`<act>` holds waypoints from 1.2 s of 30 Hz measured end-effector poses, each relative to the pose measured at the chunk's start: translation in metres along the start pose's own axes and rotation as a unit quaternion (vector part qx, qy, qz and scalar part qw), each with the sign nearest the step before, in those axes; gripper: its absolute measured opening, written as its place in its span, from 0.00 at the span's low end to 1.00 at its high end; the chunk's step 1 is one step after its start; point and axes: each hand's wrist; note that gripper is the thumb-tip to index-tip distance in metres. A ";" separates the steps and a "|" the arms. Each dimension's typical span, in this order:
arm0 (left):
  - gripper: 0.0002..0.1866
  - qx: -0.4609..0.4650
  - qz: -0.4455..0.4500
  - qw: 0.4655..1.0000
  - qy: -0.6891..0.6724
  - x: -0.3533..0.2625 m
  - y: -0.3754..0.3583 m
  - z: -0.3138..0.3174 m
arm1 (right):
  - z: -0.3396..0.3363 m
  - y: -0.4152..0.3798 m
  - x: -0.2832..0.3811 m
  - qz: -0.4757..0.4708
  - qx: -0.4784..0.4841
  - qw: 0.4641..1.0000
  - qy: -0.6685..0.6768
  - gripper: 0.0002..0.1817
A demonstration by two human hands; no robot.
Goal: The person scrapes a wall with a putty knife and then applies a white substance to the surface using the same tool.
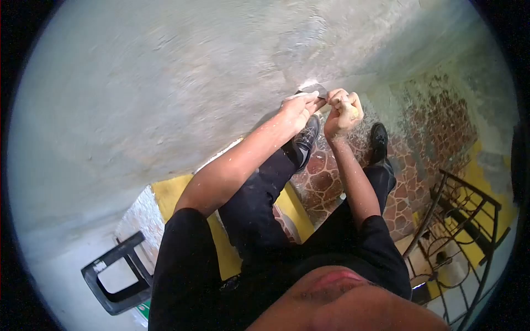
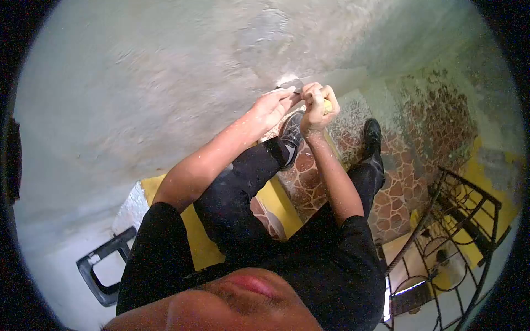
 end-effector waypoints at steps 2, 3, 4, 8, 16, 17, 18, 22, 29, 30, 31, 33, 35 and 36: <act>0.11 -0.032 -0.001 0.999 0.016 -0.001 -0.004 0.004 | 0.002 0.000 -0.010 -0.034 -0.035 0.999 0.015 0.14; 0.10 -0.062 0.006 0.998 0.025 -0.003 -0.002 0.004 | 0.002 0.001 -0.014 -0.033 -0.040 0.999 0.017 0.14; 0.09 -0.068 0.007 0.997 0.032 -0.003 0.001 0.000 | 0.001 0.000 -0.015 -0.037 -0.040 0.998 0.029 0.14; 0.09 0.004 0.101 0.972 0.211 0.004 -0.008 -0.002 | -0.011 -0.005 -0.020 -0.049 -0.020 0.999 0.010 0.15; 0.10 -0.134 -0.008 0.989 0.059 0.008 0.027 -0.020 | -0.019 -0.022 -0.024 -0.053 0.020 0.998 -0.035 0.15; 0.11 -0.145 -0.026 0.987 0.063 0.009 0.031 -0.021 | -0.020 -0.023 -0.024 -0.036 0.007 0.996 -0.079 0.16; 0.11 -0.143 -0.025 0.987 0.070 0.010 0.038 -0.025 | -0.023 -0.026 -0.026 -0.046 0.028 0.996 -0.076 0.15; 0.13 -0.160 0.002 0.981 0.113 0.014 0.039 -0.023 | -0.038 -0.015 -0.025 0.089 -0.011 0.996 -0.029 0.14; 0.14 -0.219 0.037 0.965 0.137 0.016 0.014 0.008 | -0.081 -0.024 -0.027 0.029 0.004 0.946 -0.324 0.06; 0.14 -0.218 0.039 0.961 0.165 0.016 0.009 0.012 | -0.091 -0.018 -0.022 0.029 0.013 0.918 -0.396 0.08; 0.14 -0.219 0.041 0.956 0.193 0.015 0.003 0.016 | -0.103 -0.010 -0.016 0.030 0.012 0.918 -0.394 0.08; 0.13 -0.223 0.057 0.953 0.197 0.019 -0.004 0.017 | -0.120 0.008 0.004 0.405 0.170 0.851 -0.288 0.12; 0.09 -0.246 0.051 0.931 0.264 0.027 -0.003 0.015 | -0.136 0.009 0.000 0.401 0.230 0.843 -0.276 0.14; 0.06 -0.216 0.076 0.927 0.296 0.032 -0.004 0.013 | -0.142 0.007 -0.003 0.421 0.287 0.802 -0.311 0.15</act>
Point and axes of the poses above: each hand's wrist, its own y-axis towards the middle knuckle, its own z-axis out of the palm, x = y × z, and after that the axes turned 7 degrees about -y, right-handed
